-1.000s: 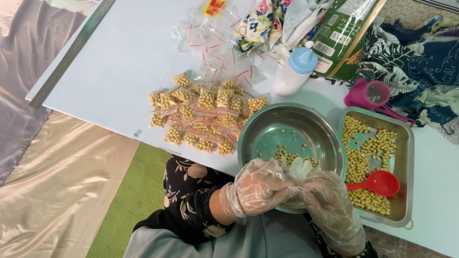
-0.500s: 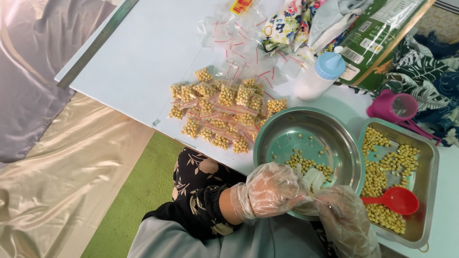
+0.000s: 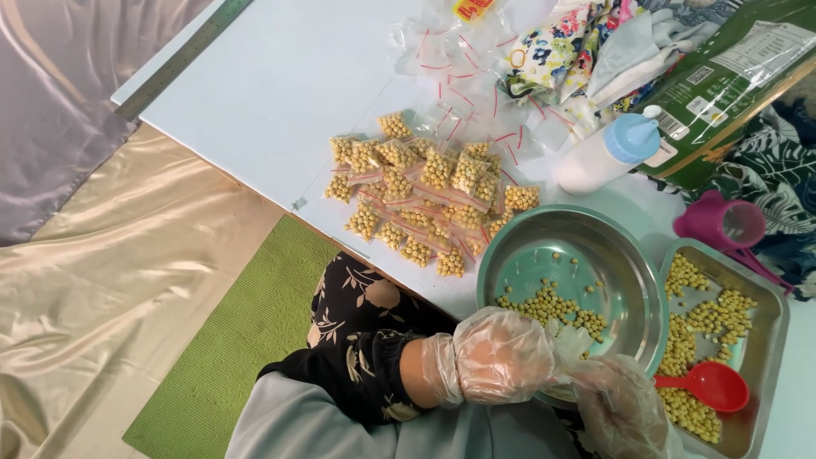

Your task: Manually filling small plastic zip-lock bags with soybeans from a bowl and sealing them.

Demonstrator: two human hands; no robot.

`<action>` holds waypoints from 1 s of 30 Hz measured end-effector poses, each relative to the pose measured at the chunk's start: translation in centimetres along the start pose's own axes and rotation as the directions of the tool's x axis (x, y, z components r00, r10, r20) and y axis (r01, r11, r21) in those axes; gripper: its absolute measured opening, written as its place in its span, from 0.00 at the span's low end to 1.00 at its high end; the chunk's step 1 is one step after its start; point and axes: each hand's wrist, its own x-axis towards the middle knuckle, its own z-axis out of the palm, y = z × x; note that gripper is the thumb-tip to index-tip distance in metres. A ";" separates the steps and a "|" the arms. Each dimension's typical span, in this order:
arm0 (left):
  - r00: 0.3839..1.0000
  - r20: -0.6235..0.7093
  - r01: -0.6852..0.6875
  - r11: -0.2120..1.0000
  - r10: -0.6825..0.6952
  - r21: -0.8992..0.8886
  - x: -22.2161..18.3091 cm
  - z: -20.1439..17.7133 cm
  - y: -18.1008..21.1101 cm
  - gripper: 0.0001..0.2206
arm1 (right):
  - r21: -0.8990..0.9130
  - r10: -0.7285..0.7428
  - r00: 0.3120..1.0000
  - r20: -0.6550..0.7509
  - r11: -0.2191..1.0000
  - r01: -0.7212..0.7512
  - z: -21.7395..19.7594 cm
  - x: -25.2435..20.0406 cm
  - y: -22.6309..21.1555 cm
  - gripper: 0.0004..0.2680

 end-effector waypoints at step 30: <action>0.962 -0.069 0.268 0.962 -0.264 0.060 1.9 -9.1 -5.4 0.13 | -0.155 -0.274 0.939 0.209 0.939 0.309 -2.4 17.8 -4.4 0.10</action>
